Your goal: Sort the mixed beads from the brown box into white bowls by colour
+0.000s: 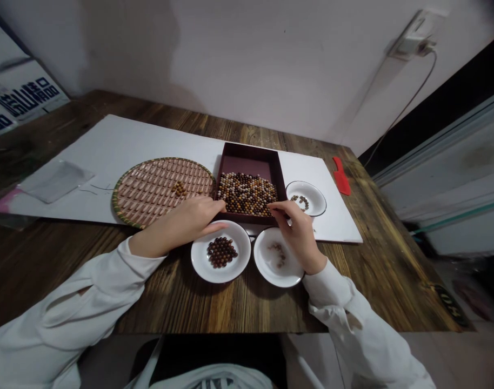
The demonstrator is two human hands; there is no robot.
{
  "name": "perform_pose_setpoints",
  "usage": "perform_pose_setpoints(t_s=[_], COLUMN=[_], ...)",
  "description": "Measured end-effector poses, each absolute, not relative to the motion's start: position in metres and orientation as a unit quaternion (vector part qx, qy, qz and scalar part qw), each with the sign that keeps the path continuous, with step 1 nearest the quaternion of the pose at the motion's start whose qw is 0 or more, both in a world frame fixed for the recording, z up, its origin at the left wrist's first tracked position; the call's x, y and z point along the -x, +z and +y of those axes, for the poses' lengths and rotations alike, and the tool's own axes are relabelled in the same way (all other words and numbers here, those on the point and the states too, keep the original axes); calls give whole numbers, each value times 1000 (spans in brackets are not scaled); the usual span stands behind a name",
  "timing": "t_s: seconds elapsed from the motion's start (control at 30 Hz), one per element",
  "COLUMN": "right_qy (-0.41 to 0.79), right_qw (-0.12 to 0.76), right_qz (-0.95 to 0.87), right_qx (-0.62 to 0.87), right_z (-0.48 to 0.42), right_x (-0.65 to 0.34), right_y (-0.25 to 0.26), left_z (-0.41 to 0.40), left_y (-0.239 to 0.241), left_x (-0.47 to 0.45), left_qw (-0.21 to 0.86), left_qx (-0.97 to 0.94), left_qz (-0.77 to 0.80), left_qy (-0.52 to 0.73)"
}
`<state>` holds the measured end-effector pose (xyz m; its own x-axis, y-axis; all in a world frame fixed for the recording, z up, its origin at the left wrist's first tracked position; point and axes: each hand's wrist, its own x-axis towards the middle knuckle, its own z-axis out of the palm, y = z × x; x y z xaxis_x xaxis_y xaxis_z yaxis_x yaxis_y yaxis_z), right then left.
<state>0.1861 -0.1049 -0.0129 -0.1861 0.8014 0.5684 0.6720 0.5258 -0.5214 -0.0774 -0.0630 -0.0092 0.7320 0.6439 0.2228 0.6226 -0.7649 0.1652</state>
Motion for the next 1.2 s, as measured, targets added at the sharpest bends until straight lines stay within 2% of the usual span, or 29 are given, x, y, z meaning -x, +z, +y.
perform_pose_setpoints(t_s=[0.67, 1.2], right_qy=[87, 138], right_qw=[426, 392], right_qz=[-759, -799], right_qx=[484, 436], right_z=[-108, -110], right_x=[-185, -183], right_y=[-10, -4], left_z=[-63, -64], left_y=[-10, -9], left_x=[77, 77], left_qw=[34, 27], left_qx=[-931, -929], left_qz=[341, 344], left_qy=[128, 132])
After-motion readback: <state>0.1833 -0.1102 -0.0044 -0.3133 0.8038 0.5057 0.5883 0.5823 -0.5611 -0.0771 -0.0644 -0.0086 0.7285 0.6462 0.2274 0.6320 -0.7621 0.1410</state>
